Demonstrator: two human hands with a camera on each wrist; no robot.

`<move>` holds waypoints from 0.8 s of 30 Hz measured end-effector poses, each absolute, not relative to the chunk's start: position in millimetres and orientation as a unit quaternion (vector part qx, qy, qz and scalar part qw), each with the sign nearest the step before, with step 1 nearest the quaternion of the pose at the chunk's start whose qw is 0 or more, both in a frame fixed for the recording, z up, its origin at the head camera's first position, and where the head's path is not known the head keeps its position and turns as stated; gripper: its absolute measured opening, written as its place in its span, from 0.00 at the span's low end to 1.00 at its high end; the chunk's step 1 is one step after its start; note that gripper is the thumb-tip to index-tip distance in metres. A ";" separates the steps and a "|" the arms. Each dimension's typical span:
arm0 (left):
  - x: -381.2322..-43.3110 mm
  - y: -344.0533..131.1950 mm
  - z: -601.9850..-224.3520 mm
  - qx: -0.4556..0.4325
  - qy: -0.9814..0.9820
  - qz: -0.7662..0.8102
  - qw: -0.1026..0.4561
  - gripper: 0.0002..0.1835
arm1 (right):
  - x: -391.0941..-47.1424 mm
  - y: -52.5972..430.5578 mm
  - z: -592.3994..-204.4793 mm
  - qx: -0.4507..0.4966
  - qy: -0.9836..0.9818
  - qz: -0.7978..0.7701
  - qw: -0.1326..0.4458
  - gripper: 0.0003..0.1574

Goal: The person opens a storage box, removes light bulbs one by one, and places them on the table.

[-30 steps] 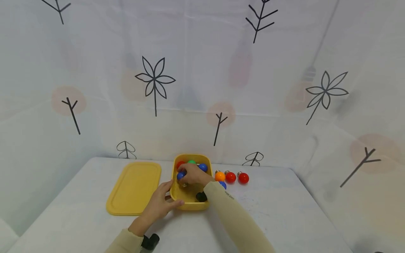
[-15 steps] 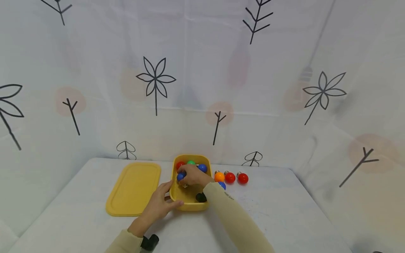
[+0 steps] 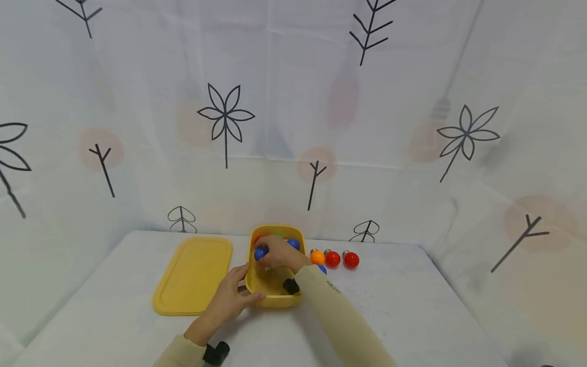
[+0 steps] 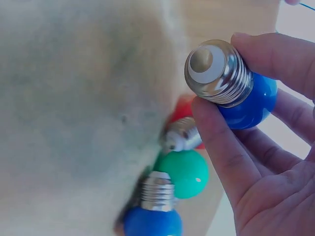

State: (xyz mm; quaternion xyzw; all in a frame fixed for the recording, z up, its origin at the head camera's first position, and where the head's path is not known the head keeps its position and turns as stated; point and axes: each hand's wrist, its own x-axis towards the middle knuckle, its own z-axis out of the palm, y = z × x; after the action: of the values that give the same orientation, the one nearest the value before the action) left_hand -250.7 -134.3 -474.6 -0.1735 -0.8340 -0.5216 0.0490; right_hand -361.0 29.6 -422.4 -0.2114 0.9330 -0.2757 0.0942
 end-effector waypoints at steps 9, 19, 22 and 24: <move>-250.4 -134.8 -473.6 -0.167 -0.838 -0.516 0.052 0.46 | -350.7 36.8 -402.1 -0.243 0.929 -0.276 0.049 0.26; -249.5 -133.9 -471.5 -0.153 -0.849 -0.505 0.042 0.48 | -342.5 72.4 -390.9 -0.261 0.918 -0.298 0.009 0.27; -249.6 -133.5 -471.5 -0.142 -0.852 -0.504 0.034 0.49 | -338.7 84.2 -388.2 -0.244 0.921 -0.304 -0.002 0.30; -250.2 -133.2 -472.1 -0.136 -0.854 -0.500 0.033 0.49 | -335.9 91.8 -386.5 -0.233 0.921 -0.313 -0.005 0.31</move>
State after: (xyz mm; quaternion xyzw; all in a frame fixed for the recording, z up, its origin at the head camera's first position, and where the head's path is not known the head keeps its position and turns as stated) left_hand -250.2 -133.2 -472.1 -0.1363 -0.8545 -0.5002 0.0325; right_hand -335.9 91.8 -386.5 -0.2327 0.9209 -0.3127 -0.0052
